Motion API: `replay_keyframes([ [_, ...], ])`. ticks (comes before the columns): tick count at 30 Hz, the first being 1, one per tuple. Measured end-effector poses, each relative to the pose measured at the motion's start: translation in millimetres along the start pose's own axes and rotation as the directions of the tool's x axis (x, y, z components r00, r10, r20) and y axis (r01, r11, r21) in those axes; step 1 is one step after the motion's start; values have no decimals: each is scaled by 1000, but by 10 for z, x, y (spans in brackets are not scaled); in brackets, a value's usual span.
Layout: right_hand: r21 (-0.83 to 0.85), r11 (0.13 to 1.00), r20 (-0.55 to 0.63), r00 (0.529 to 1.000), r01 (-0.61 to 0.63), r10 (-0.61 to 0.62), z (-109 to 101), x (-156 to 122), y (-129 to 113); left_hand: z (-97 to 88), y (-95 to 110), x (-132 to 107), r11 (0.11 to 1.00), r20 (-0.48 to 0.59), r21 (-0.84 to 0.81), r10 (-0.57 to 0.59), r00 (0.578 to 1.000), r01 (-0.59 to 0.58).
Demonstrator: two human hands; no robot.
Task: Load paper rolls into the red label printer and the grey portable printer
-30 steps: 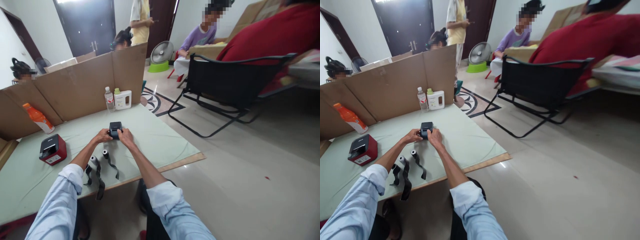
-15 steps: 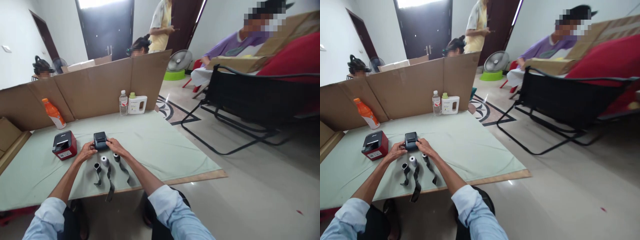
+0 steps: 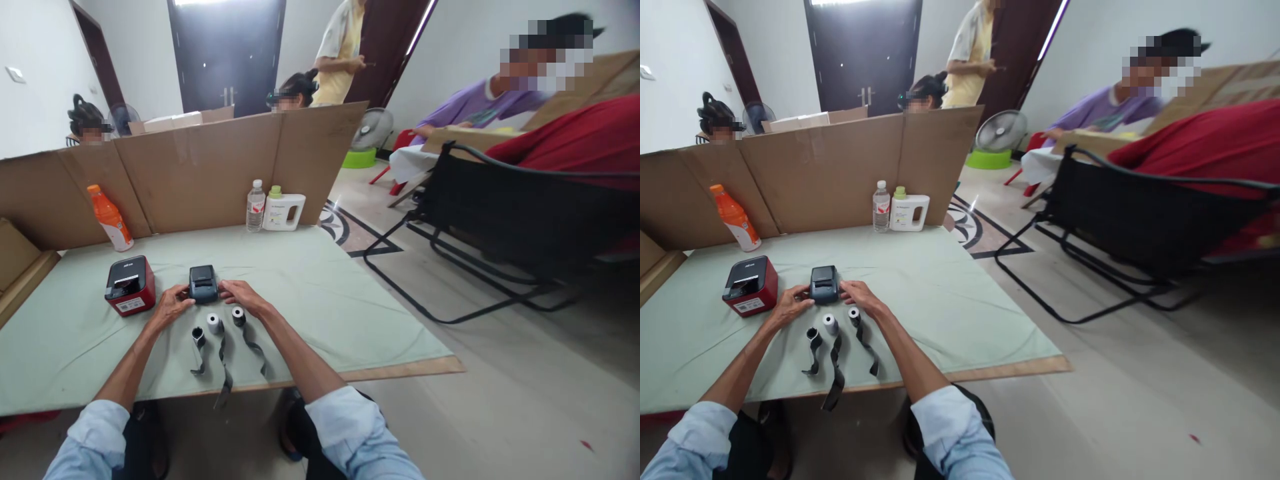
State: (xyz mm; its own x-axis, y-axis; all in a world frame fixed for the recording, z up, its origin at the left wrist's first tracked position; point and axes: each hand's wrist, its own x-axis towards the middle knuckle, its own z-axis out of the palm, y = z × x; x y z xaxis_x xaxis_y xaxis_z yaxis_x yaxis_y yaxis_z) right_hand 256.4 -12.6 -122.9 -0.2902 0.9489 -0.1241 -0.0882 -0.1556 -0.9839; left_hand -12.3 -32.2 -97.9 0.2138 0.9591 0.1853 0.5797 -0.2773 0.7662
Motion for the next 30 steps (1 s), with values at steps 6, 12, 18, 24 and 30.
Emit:
replay_keyframes([
  [6,2,999,-44,998,-34,34,50,-109,-9,72,-39,-99,1000,-46,-17,2,999,-3],
  [12,-101,995,0,1000,14,-14,-11,-289,3,110,-43,-165,998,-29,-52,34,999,-35],
  [18,-99,995,90,995,-31,40,-82,-365,29,211,-65,-134,997,-38,69,24,999,-21],
  [24,-33,993,0,993,-115,115,-70,-315,44,244,-42,-169,992,-42,123,47,998,-42],
  [30,-26,999,12,999,-42,42,-51,-251,71,116,38,-105,995,15,88,42,999,-44],
])
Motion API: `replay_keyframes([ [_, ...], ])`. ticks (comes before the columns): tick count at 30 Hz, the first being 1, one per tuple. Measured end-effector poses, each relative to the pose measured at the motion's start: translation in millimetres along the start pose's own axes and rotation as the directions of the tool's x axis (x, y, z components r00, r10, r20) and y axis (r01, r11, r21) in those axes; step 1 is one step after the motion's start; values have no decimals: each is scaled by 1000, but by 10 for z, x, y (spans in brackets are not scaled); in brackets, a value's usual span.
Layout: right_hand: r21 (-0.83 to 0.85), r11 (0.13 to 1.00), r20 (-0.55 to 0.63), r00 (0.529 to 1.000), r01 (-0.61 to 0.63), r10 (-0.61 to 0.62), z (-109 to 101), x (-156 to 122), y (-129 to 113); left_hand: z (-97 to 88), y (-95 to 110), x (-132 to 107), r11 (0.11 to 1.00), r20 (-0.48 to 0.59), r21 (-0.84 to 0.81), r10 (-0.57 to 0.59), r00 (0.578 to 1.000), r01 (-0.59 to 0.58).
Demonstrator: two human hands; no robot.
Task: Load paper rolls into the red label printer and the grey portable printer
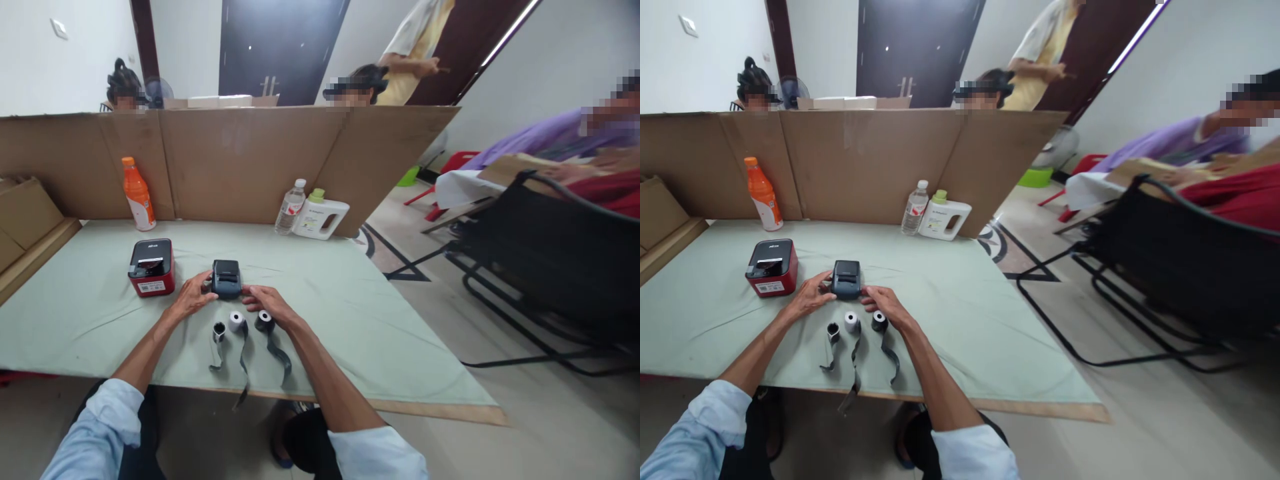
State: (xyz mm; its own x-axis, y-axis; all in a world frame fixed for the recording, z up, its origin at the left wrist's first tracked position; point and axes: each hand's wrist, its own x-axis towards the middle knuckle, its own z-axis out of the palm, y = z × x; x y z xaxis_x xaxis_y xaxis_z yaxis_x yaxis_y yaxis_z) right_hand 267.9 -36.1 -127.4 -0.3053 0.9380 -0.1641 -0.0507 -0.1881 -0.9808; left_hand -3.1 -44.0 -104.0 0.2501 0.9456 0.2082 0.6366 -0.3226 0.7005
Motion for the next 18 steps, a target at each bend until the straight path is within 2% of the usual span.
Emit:
replay_keyframes([
  [5,-32,999,26,999,27,-26,2,46,38,-78,-6,100,993,41,116,-8,999,3],
  [12,-62,996,65,996,63,-59,-15,76,50,7,-75,70,969,-11,231,92,996,-87],
  [18,-63,998,74,997,27,-22,-15,115,28,-7,-22,52,932,31,345,108,994,-112],
])
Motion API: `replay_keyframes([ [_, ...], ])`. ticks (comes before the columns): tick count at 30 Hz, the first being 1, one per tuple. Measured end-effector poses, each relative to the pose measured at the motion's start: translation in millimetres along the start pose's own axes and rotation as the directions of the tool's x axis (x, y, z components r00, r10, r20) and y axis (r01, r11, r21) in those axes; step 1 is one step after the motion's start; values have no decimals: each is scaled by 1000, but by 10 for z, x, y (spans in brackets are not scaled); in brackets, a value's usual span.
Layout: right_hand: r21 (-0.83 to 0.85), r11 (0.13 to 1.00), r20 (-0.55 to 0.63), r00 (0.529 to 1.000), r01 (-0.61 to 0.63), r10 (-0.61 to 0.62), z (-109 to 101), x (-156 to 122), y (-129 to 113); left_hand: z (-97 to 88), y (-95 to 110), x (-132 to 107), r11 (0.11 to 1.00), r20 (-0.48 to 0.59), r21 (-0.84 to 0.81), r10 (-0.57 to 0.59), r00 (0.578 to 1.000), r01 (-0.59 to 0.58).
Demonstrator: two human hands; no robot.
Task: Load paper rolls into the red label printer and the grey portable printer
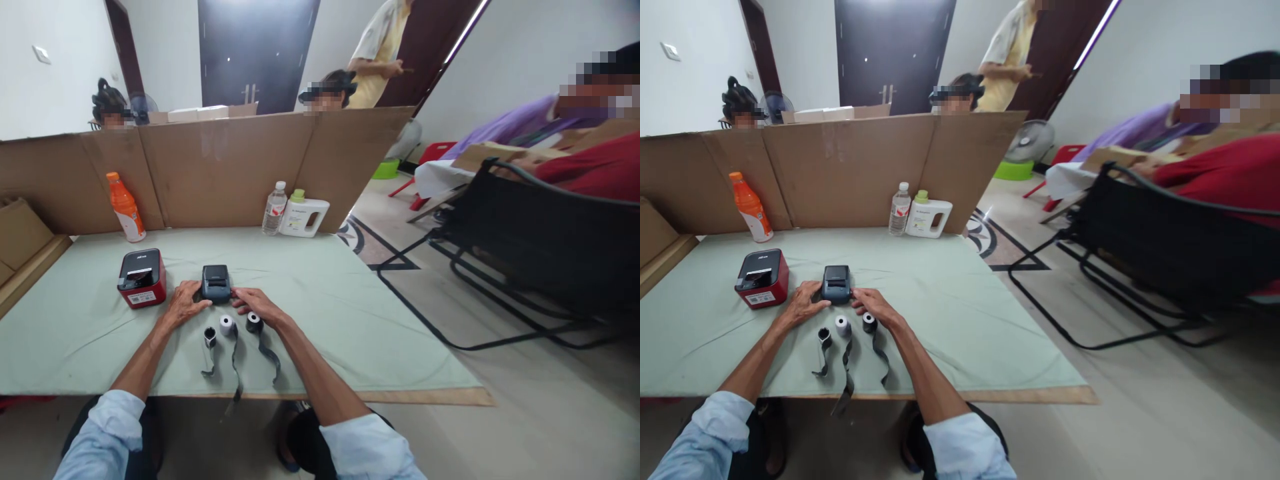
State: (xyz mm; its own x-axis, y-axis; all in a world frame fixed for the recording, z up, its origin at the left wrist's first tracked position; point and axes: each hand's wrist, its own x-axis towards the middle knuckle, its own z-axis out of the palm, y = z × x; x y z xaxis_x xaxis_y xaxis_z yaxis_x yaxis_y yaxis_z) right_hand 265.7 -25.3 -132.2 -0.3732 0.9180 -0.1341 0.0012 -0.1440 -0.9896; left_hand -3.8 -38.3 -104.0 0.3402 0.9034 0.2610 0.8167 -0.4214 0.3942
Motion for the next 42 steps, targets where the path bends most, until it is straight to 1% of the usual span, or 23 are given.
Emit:
replay_keyframes([
  [4,14,1000,-8,1000,-4,4,2,-4,-8,8,48,-6,999,13,48,-22,1000,21],
  [10,18,999,-32,999,-28,29,-6,-73,23,124,131,-72,994,-1,82,-69,998,69],
  [15,-1,998,-45,997,-58,58,-41,-97,65,234,184,-116,996,-59,-22,-84,995,83],
  [18,5,997,-54,996,-72,72,-59,-95,75,298,179,-122,991,-101,-103,-101,990,90],
  [21,6,997,-58,995,-79,79,-60,-90,68,328,151,-124,988,-127,-138,-90,988,72],
  [23,-7,997,-55,995,-80,79,-51,-87,56,311,128,-126,990,-129,-137,-55,990,37],
  [26,-20,997,-54,996,-76,75,-28,-86,34,237,103,-125,992,-120,-126,-8,993,-7],
  [30,-14,999,-54,997,-48,47,0,-86,10,124,101,-116,996,-95,-86,22,995,-31],
  [34,-12,1000,-42,999,-26,25,5,-68,5,62,106,-113,998,-73,-44,49,996,-52],
  [38,-17,999,-44,998,-35,34,-4,-36,8,54,99,-108,995,-90,-81,48,995,-55],
  [42,-13,999,-27,999,-48,48,-11,-14,10,118,123,-108,990,-130,-137,4,992,-22],
])
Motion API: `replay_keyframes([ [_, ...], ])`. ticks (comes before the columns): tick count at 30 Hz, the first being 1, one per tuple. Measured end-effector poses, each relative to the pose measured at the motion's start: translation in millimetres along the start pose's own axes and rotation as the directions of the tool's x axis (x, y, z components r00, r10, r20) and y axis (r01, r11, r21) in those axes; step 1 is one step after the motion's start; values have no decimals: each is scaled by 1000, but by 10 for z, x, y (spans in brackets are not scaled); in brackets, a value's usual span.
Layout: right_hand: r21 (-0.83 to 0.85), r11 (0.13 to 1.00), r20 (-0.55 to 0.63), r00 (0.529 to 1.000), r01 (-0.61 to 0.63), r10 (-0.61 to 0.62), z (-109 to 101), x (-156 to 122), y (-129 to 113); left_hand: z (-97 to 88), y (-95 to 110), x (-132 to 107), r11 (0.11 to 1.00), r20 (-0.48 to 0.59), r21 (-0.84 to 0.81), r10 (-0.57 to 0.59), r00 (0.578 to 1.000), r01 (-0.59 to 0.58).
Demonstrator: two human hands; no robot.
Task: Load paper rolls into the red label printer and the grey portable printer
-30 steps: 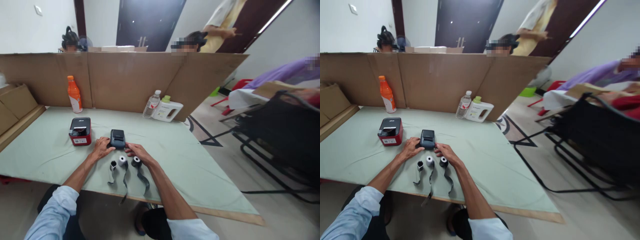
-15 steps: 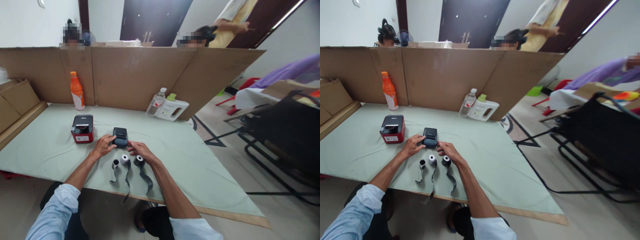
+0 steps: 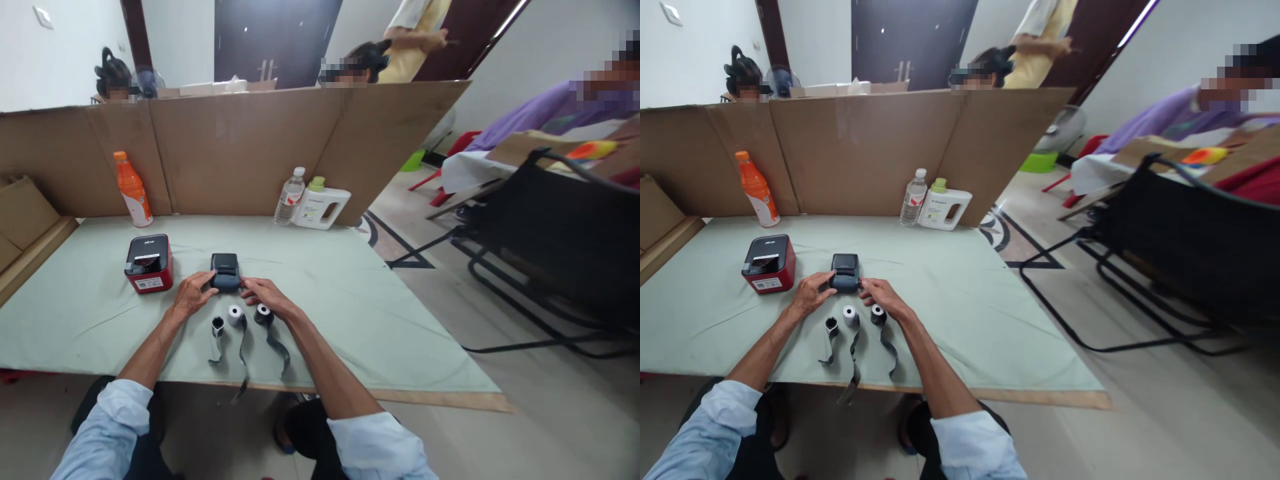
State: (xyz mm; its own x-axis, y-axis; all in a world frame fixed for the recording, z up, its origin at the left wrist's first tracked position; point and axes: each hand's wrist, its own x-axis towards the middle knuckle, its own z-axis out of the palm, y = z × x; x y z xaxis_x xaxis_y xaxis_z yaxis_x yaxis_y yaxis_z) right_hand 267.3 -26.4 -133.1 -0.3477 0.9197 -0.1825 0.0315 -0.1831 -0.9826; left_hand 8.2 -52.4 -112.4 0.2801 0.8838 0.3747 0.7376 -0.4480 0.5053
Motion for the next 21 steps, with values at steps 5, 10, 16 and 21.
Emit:
replay_keyframes([
  [5,1,1000,-8,1000,-3,3,-15,-4,15,97,49,-21,988,-56,-47,-150,987,148],
  [10,-21,1000,3,1000,-16,16,-37,26,5,18,19,129,952,74,-180,-237,969,246],
  [16,-34,998,5,998,-62,62,-47,96,-57,-46,-73,414,965,194,-178,-155,969,191],
  [21,-76,996,-9,999,-40,40,-50,108,-40,117,-117,396,973,82,-91,-206,975,214],
])
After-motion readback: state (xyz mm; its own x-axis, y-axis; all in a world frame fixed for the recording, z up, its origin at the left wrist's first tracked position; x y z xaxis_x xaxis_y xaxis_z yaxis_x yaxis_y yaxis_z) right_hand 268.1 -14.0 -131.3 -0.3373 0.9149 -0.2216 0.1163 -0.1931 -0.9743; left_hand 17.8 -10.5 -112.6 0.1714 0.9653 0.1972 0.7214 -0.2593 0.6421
